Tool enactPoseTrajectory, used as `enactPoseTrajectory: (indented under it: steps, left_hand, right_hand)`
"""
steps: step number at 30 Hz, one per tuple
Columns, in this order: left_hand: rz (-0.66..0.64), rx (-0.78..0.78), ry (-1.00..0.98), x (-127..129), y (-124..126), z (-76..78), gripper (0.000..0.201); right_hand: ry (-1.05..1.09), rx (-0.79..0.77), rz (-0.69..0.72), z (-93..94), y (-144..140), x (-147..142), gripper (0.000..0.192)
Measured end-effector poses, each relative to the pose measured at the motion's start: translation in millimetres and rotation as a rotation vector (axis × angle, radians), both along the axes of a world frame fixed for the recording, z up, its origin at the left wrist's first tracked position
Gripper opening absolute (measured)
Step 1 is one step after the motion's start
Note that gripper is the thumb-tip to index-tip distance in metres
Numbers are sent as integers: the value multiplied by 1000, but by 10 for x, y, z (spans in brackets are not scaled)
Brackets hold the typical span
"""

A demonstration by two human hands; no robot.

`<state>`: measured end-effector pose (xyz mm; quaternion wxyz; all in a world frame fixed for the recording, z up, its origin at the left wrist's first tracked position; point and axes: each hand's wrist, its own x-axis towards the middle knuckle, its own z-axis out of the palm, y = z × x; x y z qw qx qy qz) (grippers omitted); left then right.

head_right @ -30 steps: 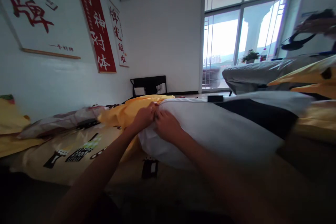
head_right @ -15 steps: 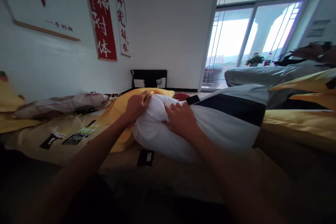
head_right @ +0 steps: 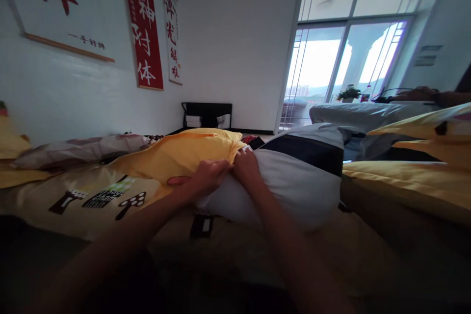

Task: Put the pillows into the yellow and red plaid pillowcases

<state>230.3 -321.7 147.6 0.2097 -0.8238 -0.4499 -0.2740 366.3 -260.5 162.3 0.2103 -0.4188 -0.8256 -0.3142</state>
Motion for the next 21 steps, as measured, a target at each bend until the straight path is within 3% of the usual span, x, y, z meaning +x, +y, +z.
enactPoseTrajectory:
  steps: [6, 11, 16, 21]
  left_hand:
    - [66, 80, 13, -589, -55, -225, 26]
    - [166, 52, -432, -991, -8, -304, 25]
    - [335, 59, -711, -1391, 126, -323, 16]
    - [366, -201, -1002, -1834, 166, -553, 23]
  right_hand:
    - [56, 32, -85, 17, 58, 100, 29]
    - [77, 86, -72, -86, 119, 176, 24]
    - [79, 143, -42, -174, 157, 182, 26]
    - [73, 154, -40, -173, 101, 158, 23]
